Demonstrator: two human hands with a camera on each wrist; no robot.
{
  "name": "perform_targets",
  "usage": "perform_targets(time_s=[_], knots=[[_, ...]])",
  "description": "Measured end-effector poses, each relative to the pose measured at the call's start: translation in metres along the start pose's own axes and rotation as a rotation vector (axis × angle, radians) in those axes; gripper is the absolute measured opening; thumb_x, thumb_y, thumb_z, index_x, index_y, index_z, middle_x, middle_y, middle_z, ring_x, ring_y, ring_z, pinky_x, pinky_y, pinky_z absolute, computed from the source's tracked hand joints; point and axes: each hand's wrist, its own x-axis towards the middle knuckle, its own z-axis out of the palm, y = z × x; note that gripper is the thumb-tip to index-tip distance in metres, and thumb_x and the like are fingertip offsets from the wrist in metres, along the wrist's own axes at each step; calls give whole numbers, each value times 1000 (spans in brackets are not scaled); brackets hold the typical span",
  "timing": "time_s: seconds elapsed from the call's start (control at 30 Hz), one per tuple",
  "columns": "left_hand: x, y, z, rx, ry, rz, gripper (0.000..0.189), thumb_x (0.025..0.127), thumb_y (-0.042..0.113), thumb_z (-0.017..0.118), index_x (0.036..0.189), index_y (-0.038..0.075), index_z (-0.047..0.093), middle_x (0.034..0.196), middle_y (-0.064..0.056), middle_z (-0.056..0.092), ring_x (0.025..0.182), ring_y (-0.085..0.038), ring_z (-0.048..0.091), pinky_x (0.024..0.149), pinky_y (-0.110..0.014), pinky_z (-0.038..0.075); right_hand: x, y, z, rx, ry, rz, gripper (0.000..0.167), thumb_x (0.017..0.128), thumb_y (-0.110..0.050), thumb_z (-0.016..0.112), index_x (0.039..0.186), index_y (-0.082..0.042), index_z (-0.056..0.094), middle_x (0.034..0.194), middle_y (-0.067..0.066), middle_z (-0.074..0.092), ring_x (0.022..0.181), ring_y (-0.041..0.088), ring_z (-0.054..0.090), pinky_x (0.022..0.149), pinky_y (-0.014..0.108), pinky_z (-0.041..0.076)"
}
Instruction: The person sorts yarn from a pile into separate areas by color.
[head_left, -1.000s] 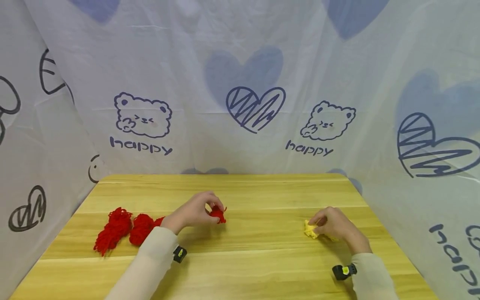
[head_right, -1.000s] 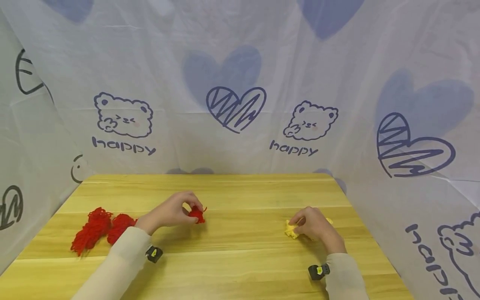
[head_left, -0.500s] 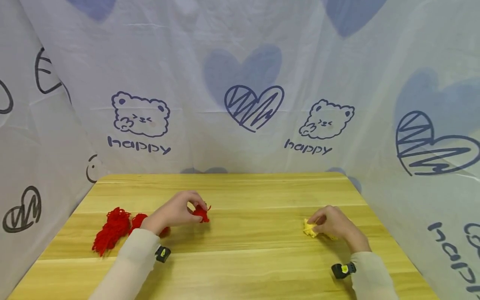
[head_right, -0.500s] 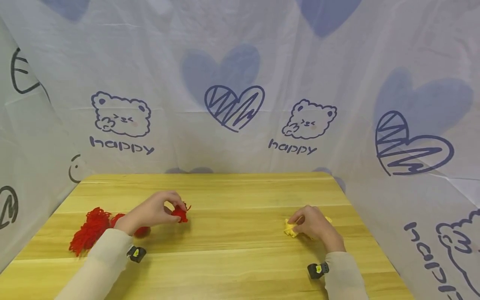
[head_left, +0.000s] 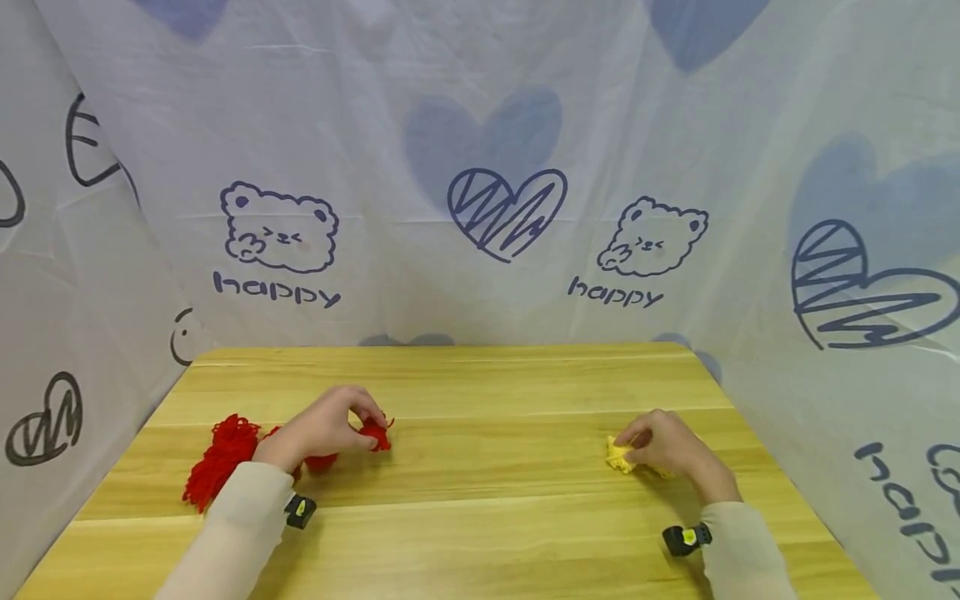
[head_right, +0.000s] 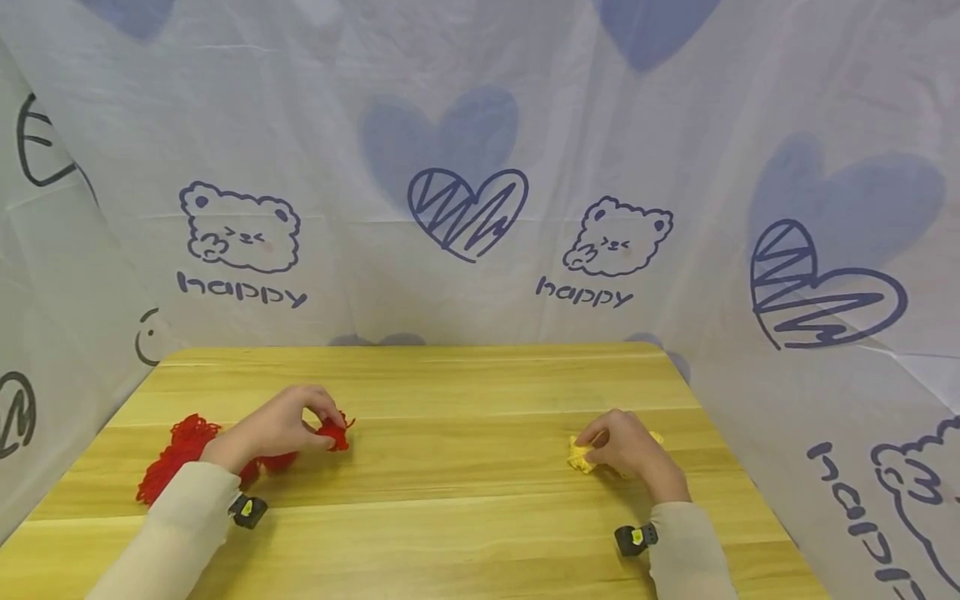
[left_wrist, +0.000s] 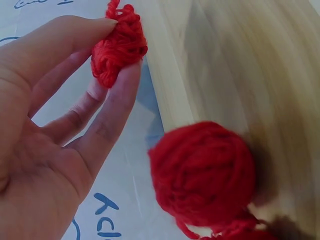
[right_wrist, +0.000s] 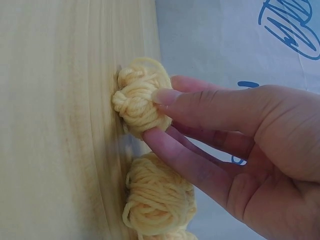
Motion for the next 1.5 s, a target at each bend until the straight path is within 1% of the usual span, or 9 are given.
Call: perform_targets(time_s=[0.07,0.17,0.3,0.4,0.6,0.83,1.0,1.23,1.5], knots=[[-2,-1,-1,11,-2,-13,17,81,8,85,97,11,81,99,0,71,92,-17,62,80,-32,59,0,-1,0,0,-1,-3,17,82,-1,83,97,-8,82,99,8,78,85,15,67,73,31,58],[-5,-3,-2,26,-5,-37,17,80,7,85,96,11,81,98,0,71,91,-17,62,80,-34,58,1,-2,0,0,-2,-10,16,82,-1,83,97,-8,82,98,8,78,84,14,66,72,28,56],[-6,-5,-2,29,-13,-74,17,79,8,86,95,12,82,97,-1,71,90,-17,61,77,-28,56,0,-2,-1,-3,0,-15,16,82,-1,83,97,-7,82,98,8,78,83,14,66,72,29,57],[-6,-7,-2,30,-20,-92,17,78,8,87,94,13,81,98,-1,71,90,-18,60,76,-27,55,0,-2,-2,-8,1,-10,16,81,-2,84,97,-7,82,97,7,78,83,14,67,72,30,57],[-6,-12,-2,63,-18,-96,18,76,7,87,91,14,80,96,-1,72,89,-19,62,75,-28,56,-1,-1,-2,-15,-3,-22,16,82,-3,84,96,-9,82,98,7,78,85,15,67,73,31,57],[-6,-18,-2,29,-35,-102,16,79,0,83,90,11,80,92,-1,74,85,-17,64,75,-29,60,-1,-1,-1,-12,-3,-14,16,82,-2,83,96,-9,82,98,7,78,85,15,67,73,30,57],[-7,-18,-3,36,-41,-108,16,79,0,82,91,11,81,92,-1,74,86,-17,64,77,-32,61,-1,-1,-1,-11,-3,-17,16,81,-2,83,96,-8,82,99,8,78,86,16,68,73,33,58],[-10,-17,-5,58,-29,-127,16,79,0,82,90,13,81,94,-1,74,87,-20,62,79,-34,59,0,0,-1,-15,-2,-21,16,82,-2,83,96,-8,82,100,9,78,86,17,68,74,35,60],[-13,-18,-6,74,-25,-153,16,81,3,83,92,14,81,96,-1,73,88,-20,60,77,-32,56,0,1,-1,-15,-7,-20,17,81,-1,83,96,-9,82,101,9,78,87,18,69,76,37,61]])
